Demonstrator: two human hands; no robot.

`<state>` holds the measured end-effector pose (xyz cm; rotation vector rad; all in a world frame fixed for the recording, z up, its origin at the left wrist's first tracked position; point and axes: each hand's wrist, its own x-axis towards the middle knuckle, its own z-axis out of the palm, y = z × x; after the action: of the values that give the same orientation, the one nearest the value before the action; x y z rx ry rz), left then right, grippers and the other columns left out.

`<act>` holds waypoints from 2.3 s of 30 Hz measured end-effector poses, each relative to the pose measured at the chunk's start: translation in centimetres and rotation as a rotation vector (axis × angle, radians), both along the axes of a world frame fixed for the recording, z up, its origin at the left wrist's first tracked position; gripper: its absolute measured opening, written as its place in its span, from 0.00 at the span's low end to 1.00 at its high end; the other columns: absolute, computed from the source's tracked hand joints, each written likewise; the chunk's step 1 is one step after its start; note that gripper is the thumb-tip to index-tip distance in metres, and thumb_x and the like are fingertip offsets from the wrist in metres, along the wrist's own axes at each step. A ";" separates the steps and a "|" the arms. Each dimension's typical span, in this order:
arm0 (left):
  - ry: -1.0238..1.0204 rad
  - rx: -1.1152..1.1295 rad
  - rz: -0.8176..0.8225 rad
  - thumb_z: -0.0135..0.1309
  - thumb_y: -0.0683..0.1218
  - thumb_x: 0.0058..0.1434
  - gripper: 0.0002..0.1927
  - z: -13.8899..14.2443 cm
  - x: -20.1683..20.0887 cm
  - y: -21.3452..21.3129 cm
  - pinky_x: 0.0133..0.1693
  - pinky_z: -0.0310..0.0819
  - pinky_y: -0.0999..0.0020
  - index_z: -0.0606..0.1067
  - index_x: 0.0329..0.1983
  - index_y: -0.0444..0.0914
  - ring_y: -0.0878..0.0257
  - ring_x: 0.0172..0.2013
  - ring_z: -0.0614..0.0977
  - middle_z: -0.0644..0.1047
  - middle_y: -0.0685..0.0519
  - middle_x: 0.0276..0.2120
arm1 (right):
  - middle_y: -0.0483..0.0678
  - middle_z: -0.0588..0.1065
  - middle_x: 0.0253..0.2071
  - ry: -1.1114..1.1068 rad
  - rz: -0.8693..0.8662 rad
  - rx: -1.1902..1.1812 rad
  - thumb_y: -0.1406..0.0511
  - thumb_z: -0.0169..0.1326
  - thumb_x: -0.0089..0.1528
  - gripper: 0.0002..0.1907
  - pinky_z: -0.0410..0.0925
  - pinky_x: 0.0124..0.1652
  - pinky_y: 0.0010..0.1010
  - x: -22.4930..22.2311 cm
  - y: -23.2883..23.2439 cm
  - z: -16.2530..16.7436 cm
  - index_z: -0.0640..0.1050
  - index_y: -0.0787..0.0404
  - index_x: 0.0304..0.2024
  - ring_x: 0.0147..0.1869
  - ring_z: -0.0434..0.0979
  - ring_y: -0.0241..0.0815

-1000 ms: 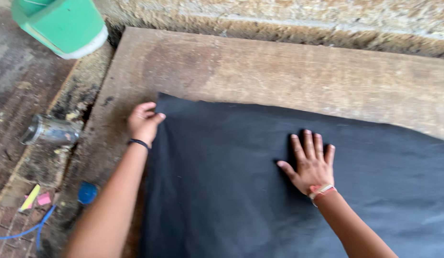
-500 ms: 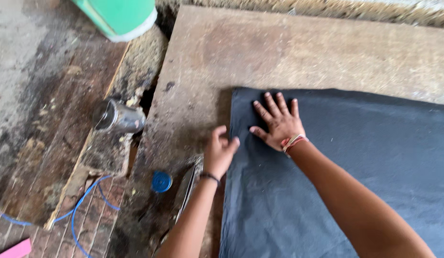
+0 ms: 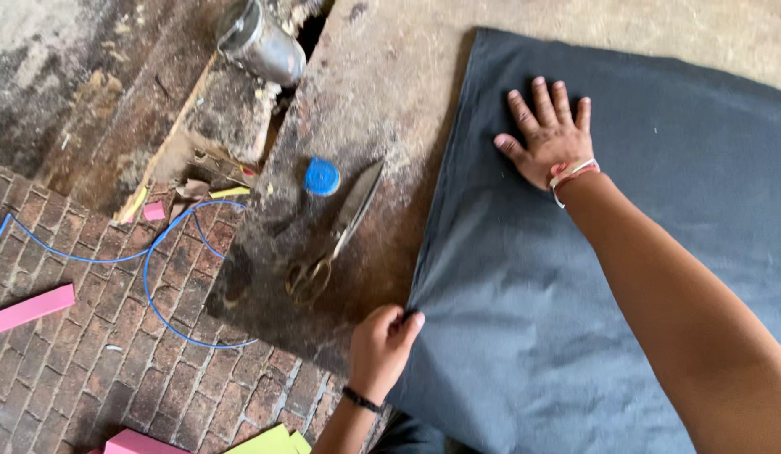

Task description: The person smooths a dark fabric sheet over a work table, trims excess fabric with shears, sets the cut fabric aside, places a yellow foam board on the table, sprays adhesive onto the foam board with a spray gun, then lays the fabric over the glued board and presses and smooths it flat with both hands.

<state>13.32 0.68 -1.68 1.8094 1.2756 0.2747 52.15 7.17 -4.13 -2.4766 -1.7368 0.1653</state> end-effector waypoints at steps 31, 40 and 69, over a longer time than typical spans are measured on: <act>-0.184 0.530 -0.303 0.61 0.51 0.63 0.27 0.8 -8.1 -7.4 0.57 0.72 0.53 0.70 0.62 0.37 0.47 0.57 0.78 0.77 0.43 0.56 | 0.53 0.78 0.59 0.701 -0.197 0.458 0.62 0.59 0.60 0.21 0.64 0.63 0.41 -33.4 -36.4 5.0 0.79 0.59 0.56 0.67 0.73 0.54; 0.210 0.820 -0.974 0.47 0.69 0.65 0.47 0.7 16.8 -3.4 0.70 0.41 0.42 0.54 0.77 0.37 0.39 0.74 0.51 0.50 0.36 0.75 | 0.53 0.72 0.53 0.841 -1.927 1.227 0.40 0.52 0.65 0.40 0.64 0.52 0.47 -30.1 -64.1 -6.4 0.67 0.65 0.64 0.52 0.71 0.47; -0.042 0.951 -1.377 0.44 0.73 0.63 0.48 -2.1 40.7 -46.4 0.67 0.46 0.36 0.57 0.76 0.39 0.32 0.71 0.54 0.56 0.32 0.73 | 0.57 0.74 0.64 1.561 -0.912 2.536 0.55 0.54 0.67 0.34 0.59 0.69 0.38 -16.2 -85.8 0.4 0.66 0.70 0.68 0.67 0.74 0.50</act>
<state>54.02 -45.76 -3.82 2.9734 -0.4708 0.1074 36.00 -78.64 -3.76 -0.2138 0.4345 -0.1471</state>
